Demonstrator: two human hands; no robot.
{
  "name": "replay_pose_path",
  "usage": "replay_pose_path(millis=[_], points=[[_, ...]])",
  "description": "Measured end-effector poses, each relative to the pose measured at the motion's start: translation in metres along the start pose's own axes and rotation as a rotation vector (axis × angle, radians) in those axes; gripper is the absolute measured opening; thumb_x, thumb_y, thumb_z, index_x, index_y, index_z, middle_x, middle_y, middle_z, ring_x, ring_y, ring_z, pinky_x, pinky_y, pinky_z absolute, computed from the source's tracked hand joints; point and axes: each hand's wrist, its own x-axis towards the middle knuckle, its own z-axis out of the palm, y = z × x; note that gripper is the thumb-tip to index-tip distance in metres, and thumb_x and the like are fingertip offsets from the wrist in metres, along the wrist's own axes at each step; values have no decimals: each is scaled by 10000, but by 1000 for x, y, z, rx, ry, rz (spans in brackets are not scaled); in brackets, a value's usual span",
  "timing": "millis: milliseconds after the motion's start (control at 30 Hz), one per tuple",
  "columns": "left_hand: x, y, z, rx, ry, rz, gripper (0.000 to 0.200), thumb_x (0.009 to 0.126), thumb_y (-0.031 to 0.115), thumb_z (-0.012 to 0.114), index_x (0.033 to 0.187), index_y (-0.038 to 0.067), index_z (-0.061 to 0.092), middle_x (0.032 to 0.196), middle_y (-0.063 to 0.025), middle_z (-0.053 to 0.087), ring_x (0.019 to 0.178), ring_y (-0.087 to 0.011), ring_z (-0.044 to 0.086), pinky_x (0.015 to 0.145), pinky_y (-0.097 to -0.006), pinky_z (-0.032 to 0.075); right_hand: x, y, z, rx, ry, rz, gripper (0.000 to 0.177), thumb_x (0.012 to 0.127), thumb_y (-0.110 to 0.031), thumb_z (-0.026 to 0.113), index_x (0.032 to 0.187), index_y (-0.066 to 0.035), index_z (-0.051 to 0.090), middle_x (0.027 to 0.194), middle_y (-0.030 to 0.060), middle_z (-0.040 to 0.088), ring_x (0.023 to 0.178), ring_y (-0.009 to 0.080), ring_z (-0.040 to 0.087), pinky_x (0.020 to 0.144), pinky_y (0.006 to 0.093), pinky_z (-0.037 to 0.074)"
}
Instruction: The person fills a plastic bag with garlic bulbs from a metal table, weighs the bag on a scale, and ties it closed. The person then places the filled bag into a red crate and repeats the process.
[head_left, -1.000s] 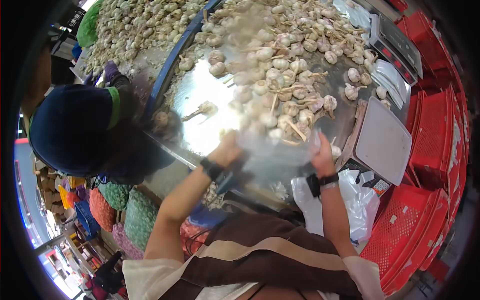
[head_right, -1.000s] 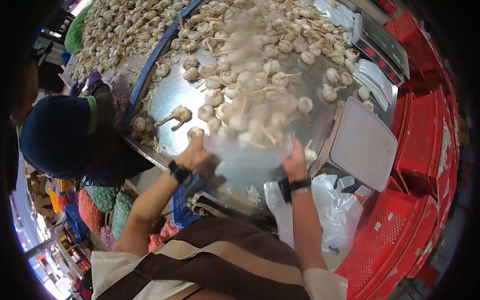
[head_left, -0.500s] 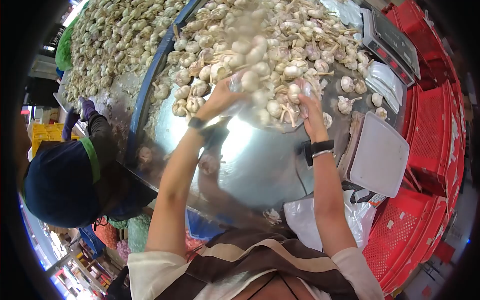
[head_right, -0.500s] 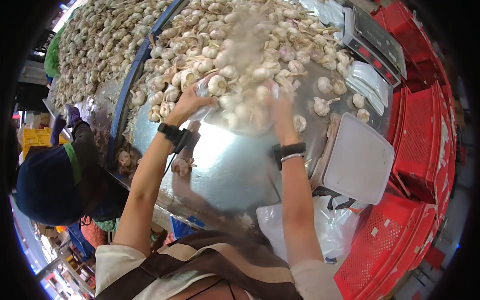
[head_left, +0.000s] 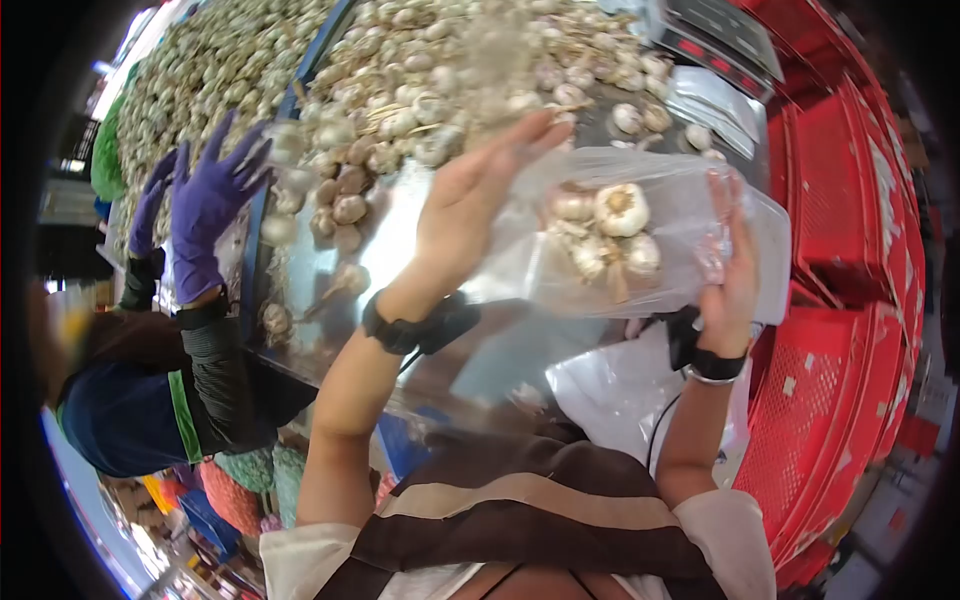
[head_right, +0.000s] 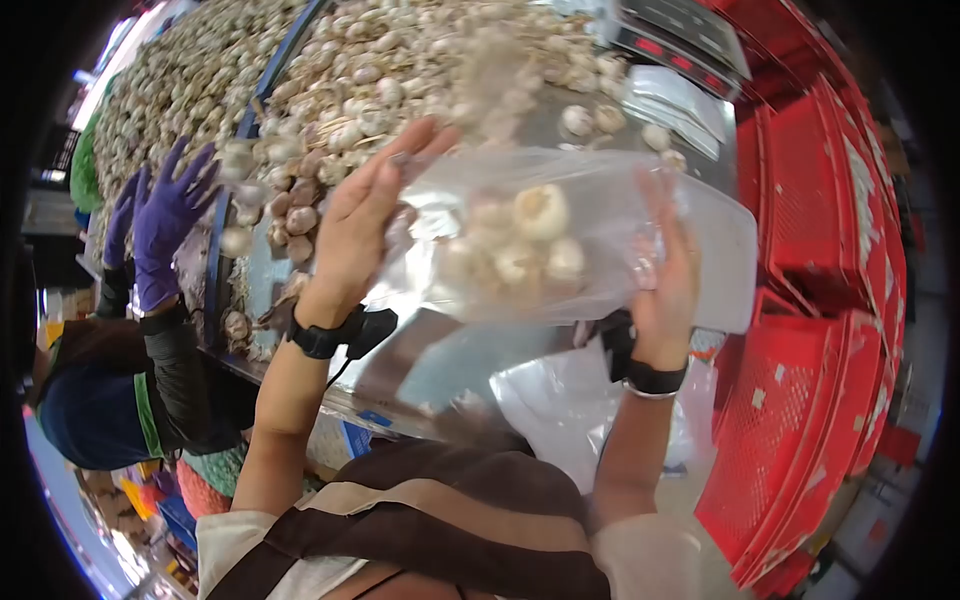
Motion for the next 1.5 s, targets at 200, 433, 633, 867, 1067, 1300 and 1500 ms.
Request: replay_pose_path(millis=[200, 433, 633, 867, 1067, 1300, 1500], points=[[65, -50, 120, -24, -219, 183, 362, 926, 225, 401, 1211, 9, 459, 1128, -45, 557, 768, -48, 499, 713, -196, 413, -20, -60, -107, -161, 296, -327, 432, 895, -188, 452, 1278, -10, 362, 1227, 116, 484, 508, -20, 325, 451, 116, 290], [65, -123, 149, 449, -209, 43, 316, 915, 220, 418, 1158, 44, 517, 1002, -66, 601, 837, -129, 529, 760, -250, 423, -30, -18, -237, -370, 353, -154, 387, 832, -77, 532, 1198, 27, 461, 1079, 106, 570, 877, 127, 571, 738, 199, 450], [-3, -156, 91, 1048, -126, 70, 319, 810, 128, 532, 1119, 55, 505, 1051, -103, 522, 844, -217, 552, 693, -293, 471, -43, -25, -258, -351, 393, -232, 516, 782, -75, 594, 1237, 51, 385, 1249, 174, 424, 1101, 183, 438, 907, 281, 357], [-45, -177, 112, 1063, -223, -312, 431, 722, 40, 630, 1117, 60, 458, 998, -150, 468, 758, -240, 577, 672, -288, 495, -42, -28, -252, -254, 460, -197, 413, 798, -87, 589, 1175, 19, 455, 1152, 132, 487, 1012, 147, 482, 857, 250, 380], [-25, -119, 122, 891, 313, -131, 391, 767, 62, 607, 1109, 23, 422, 858, -103, 526, 648, -148, 551, 575, -248, 445, -33, -27, -243, -429, 401, -319, 528, 759, -132, 652, 1200, 17, 403, 1156, 131, 457, 998, 176, 476, 851, 274, 391], [42, -106, 260, 1055, -392, 316, 521, 655, 246, 700, 1105, 117, 471, 955, -123, 519, 805, -250, 538, 685, -361, 441, -16, -15, -220, -1194, 455, -549, 717, 656, -133, 704, 1267, -59, 336, 1228, 218, 378, 1079, 288, 439, 874, 353, 389], [37, -115, 245, 1377, -240, 544, 557, 649, 320, 691, 1126, 142, 467, 1148, -119, 442, 1057, -298, 417, 788, -463, 375, -20, -27, -275, -668, 324, -86, 218, 777, -88, 567, 974, 1, 537, 873, 82, 584, 715, 144, 567, 621, 269, 460]])
